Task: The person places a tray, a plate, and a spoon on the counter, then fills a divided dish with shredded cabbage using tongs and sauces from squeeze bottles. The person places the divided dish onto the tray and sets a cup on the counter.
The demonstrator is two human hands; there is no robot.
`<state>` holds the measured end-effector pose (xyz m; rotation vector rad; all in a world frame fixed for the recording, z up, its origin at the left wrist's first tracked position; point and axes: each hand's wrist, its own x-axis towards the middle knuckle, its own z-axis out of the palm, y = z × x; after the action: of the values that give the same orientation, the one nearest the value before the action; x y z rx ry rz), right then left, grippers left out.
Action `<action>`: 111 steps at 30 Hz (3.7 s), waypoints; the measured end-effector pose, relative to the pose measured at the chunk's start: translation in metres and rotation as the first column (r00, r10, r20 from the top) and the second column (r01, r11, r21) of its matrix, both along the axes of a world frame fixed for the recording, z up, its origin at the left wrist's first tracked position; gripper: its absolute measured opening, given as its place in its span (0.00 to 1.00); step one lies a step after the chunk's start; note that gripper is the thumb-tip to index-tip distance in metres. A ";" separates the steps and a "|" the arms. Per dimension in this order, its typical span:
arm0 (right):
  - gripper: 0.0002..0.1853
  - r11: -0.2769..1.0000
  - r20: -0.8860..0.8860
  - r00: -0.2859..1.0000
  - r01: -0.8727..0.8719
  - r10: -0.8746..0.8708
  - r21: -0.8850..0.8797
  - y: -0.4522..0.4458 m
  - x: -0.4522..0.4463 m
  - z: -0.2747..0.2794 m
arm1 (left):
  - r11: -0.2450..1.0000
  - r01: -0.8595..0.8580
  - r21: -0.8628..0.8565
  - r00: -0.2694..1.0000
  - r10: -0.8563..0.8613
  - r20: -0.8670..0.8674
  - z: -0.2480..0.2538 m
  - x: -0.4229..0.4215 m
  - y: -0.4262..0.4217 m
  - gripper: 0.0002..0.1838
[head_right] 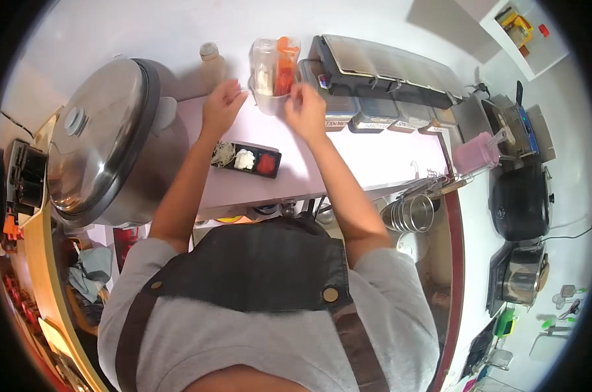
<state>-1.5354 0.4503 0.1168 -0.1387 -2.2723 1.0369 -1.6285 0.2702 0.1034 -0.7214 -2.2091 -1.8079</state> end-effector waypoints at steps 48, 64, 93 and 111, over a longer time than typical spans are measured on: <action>0.29 -0.466 0.477 -0.162 -0.616 0.864 0.635 -0.738 0.283 0.282 | 0.570 -0.822 0.000 0.533 0.768 0.356 -0.015 0.631 -0.553 0.10; 0.24 -0.641 0.636 -0.268 -0.604 0.723 0.473 -0.993 0.343 0.200 | 0.071 -0.971 -0.228 -0.124 0.667 0.734 -0.159 0.833 -0.594 0.14; 0.48 -0.367 0.400 -0.107 -0.655 0.910 0.661 -1.036 0.316 0.175 | 0.030 -0.995 -0.093 -0.059 0.573 0.817 -0.191 0.843 -0.590 0.13; 0.47 -0.208 0.247 -0.013 -0.582 0.969 0.786 -0.983 0.327 0.203 | 0.134 -0.985 -0.112 -0.013 0.585 0.811 -0.215 0.844 -0.590 0.12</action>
<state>-1.2086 -0.5326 0.3201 2.2019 -1.7641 0.3147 -0.7844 -0.3197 -0.1113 1.5213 -1.4124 -1.7413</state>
